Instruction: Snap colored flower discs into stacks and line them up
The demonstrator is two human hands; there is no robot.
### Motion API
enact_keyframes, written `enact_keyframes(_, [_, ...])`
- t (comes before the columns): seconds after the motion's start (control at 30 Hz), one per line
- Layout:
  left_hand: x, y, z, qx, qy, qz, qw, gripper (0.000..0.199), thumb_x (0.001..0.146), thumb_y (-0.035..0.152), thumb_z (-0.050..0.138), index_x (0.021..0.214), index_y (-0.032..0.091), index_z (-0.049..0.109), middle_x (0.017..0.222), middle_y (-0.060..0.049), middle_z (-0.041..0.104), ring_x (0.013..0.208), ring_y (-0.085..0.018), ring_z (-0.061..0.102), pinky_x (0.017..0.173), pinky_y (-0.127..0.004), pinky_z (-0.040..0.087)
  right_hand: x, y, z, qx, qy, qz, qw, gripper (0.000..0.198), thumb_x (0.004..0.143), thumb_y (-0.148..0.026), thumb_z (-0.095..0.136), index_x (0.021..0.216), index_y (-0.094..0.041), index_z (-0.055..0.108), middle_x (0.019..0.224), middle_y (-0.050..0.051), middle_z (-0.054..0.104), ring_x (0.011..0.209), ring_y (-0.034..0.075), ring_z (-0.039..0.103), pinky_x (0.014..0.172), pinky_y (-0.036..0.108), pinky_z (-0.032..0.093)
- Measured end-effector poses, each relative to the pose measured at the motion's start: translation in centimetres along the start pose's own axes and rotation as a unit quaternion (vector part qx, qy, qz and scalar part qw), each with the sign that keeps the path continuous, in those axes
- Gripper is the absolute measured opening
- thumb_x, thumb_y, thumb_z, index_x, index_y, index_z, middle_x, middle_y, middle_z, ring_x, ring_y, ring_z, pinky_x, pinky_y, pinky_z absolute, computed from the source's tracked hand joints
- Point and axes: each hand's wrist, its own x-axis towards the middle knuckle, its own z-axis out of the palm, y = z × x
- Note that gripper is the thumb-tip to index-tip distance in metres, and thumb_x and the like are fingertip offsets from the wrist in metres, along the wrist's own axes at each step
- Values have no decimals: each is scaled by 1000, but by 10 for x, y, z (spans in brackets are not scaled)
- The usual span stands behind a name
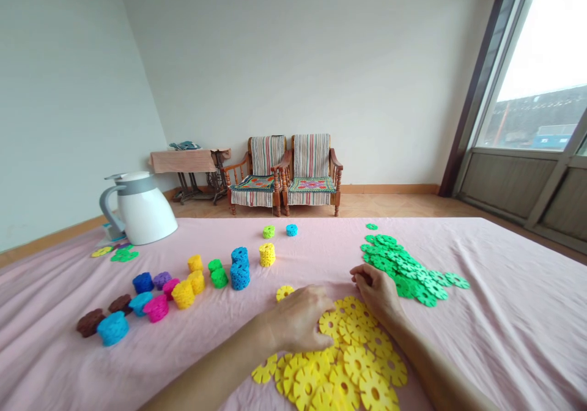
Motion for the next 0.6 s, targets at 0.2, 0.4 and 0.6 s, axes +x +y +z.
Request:
enact_keyframes(0.2, [6, 5, 2, 21, -26, -21, 999, 21, 62, 32, 64, 78, 19, 59, 88, -6, 60, 79, -22, 57, 70, -29, 46, 1, 2, 1, 4, 3, -4, 1000, 23, 72, -28, 44, 79, -21, 65, 68, 1, 67, 62, 17, 60, 59, 25, 43])
enact_keyframes(0.4, [4, 12, -1, 10, 4, -27, 1000, 26, 59, 20, 59, 84, 19, 54, 85, -4, 59, 77, -20, 55, 70, -28, 45, 0, 1, 1, 2, 3, -7, 1000, 23, 72, -28, 44, 78, -21, 64, 69, 1, 67, 63, 17, 60, 59, 25, 42])
enact_keyframes(0.6, [-13, -13, -27, -21, 100, -45, 994, 25, 61, 6, 48, 82, 18, 53, 80, -1, 56, 75, -15, 53, 68, -24, 41, 0, 1, 1, -7, 0, -5, 1000, 23, 72, -28, 44, 78, -21, 64, 69, 1, 67, 62, 17, 60, 60, 25, 42])
